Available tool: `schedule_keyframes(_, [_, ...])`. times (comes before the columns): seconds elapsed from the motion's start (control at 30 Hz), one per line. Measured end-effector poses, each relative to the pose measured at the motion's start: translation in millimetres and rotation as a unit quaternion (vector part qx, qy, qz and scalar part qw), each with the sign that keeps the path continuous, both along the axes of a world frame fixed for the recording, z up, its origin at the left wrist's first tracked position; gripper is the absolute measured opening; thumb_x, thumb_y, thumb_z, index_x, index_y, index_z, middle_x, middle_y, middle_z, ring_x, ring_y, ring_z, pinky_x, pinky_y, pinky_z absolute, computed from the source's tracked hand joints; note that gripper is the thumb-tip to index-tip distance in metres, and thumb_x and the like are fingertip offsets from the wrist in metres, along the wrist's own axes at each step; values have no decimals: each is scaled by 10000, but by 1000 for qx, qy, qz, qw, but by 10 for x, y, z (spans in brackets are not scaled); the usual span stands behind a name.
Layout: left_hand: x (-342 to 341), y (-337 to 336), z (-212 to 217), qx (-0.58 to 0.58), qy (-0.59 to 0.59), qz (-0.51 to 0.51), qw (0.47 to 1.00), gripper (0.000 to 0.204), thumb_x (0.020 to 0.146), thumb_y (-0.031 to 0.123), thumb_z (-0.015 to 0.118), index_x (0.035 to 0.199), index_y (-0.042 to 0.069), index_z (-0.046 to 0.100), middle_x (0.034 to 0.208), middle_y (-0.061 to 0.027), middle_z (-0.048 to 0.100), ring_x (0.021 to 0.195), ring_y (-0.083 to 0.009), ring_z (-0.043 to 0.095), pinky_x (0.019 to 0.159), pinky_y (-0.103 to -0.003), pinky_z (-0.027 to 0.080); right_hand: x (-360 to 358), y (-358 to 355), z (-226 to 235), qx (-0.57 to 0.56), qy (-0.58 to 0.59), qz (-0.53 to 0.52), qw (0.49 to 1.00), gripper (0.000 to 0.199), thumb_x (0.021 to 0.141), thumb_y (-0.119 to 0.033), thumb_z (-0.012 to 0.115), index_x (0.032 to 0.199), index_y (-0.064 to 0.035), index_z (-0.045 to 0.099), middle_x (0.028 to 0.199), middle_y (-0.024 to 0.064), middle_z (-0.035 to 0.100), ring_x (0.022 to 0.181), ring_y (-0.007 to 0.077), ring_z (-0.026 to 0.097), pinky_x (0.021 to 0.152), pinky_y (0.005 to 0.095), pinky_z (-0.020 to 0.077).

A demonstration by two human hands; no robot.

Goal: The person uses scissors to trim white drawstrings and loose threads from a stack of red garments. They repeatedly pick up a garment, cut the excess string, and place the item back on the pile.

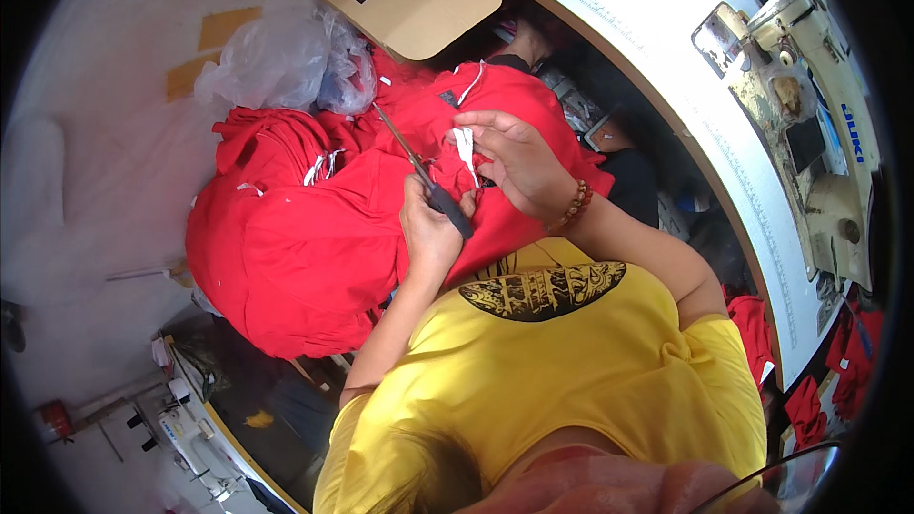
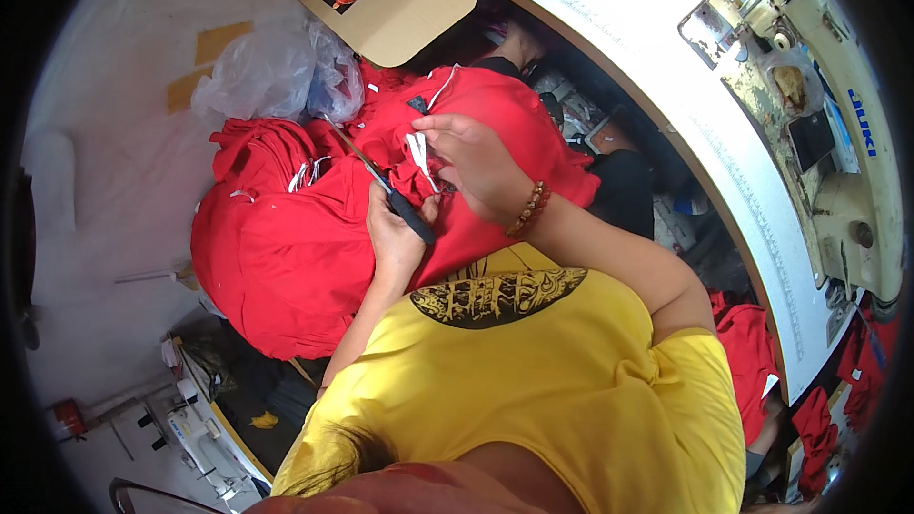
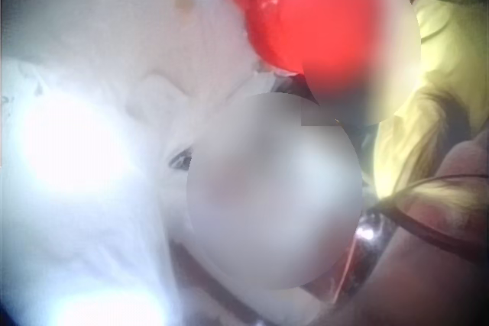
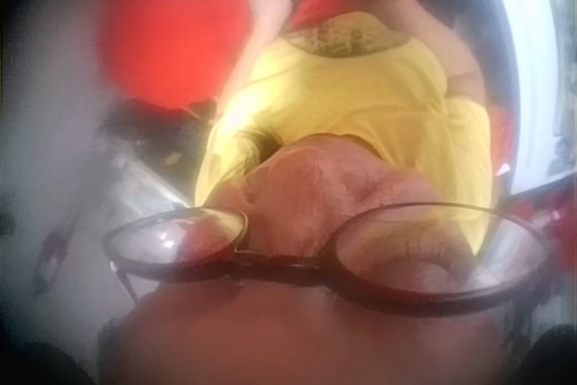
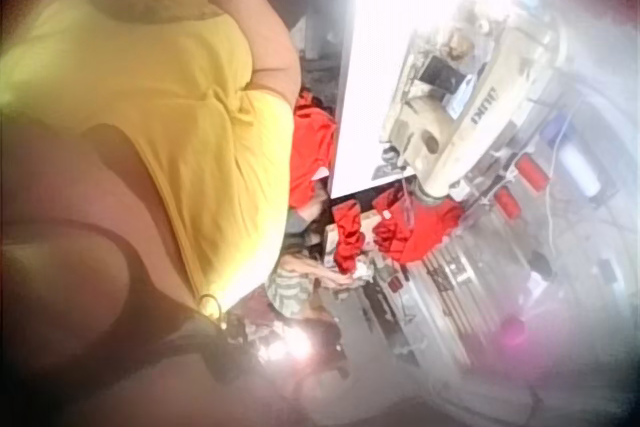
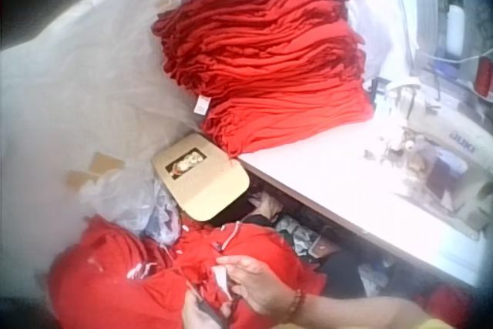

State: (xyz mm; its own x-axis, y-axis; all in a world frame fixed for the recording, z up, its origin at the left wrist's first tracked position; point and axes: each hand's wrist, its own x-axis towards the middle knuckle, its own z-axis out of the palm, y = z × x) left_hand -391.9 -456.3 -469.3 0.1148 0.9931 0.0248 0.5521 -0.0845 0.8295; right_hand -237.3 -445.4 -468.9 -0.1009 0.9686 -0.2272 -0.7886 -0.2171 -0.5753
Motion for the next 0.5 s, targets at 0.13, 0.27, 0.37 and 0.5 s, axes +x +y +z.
schedule_keyframes(0.13, [-180, 49, -241, 27, -68, -28, 997, 420, 689, 120, 797, 933, 35, 466, 635, 8, 473, 579, -93, 469, 533, -254, 401, 77, -27, -99, 138, -217, -30, 966, 286, 857, -27, 505, 1141, -9, 530, 1227, 133, 528, 1125, 197, 521, 925, 329, 444])
schedule_keyframes(0.27, [-331, 72, 243, -87, -218, -42, 971, 457, 672, 79, 809, 1006, -1, 507, 864, 17, 534, 755, -76, 481, 656, -228, 414, 194, -1, -125, 370, -648, -36, 664, 397, 724, 1, 541, 1120, -35, 545, 1333, 151, 430, 1208, 258, 443, 955, 373, 389])
schedule_keyframes(0.37, [-556, 42, 674, -118, -263, -34, 957, 472, 655, 83, 819, 998, -4, 507, 870, 11, 513, 756, -94, 467, 661, -242, 402, 308, 192, -117, 360, -672, -73, 643, 393, 708, 24, 507, 1086, -60, 574, 1294, 147, 458, 1163, 276, 488, 939, 367, 411])
schedule_keyframes(0.5, [-1222, 320, 1415, 152, 59, -56, 985, 503, 641, 146, 834, 1009, 18, 516, 844, 29, 474, 742, -105, 464, 666, -255, 394, 646, 625, 702, 302, -512, -219, 774, 319, 746, 0, 568, 1063, -29, 585, 1085, 114, 599, 995, 212, 589, 844, 300, 470])
